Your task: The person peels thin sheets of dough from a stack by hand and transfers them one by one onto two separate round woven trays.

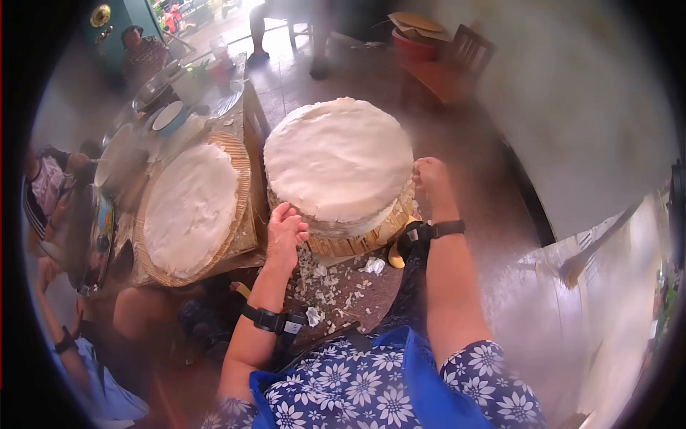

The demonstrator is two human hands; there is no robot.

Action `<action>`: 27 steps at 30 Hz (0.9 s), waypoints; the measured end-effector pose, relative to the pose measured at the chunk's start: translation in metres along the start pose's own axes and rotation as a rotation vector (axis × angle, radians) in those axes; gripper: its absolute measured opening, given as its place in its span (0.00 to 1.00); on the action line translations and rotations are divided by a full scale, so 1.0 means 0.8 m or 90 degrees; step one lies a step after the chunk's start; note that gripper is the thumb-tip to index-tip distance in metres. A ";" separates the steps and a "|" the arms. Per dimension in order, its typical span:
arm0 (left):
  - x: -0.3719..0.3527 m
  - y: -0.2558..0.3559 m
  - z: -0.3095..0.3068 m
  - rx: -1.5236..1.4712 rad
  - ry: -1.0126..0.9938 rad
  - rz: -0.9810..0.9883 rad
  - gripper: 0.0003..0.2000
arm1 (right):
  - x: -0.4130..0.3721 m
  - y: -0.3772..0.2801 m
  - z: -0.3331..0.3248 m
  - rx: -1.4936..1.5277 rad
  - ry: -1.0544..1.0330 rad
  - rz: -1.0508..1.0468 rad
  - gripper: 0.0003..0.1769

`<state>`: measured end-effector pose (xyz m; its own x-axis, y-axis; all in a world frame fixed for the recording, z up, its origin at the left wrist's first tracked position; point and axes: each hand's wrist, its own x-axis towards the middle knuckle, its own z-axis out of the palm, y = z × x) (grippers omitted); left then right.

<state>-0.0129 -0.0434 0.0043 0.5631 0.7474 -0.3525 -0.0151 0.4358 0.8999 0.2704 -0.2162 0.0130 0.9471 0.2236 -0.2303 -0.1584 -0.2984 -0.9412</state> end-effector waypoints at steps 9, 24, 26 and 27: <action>0.015 0.005 -0.008 -0.071 0.004 -0.033 0.25 | 0.001 0.001 -0.002 0.118 -0.075 0.030 0.05; 0.035 0.002 -0.018 -0.214 0.014 -0.052 0.20 | 0.015 0.005 0.003 0.171 -0.200 -0.048 0.08; 0.038 0.004 -0.021 -0.217 0.009 -0.057 0.21 | 0.019 0.003 0.007 0.257 -0.203 0.026 0.10; 0.038 0.008 -0.021 -0.222 0.003 -0.050 0.19 | 0.021 0.005 0.008 0.324 -0.202 0.073 0.10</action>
<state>-0.0098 -0.0096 -0.0048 0.5700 0.7069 -0.4188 -0.2541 0.6364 0.7283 0.2841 -0.2079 0.0036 0.7989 0.5056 -0.3257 -0.4421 0.1266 -0.8880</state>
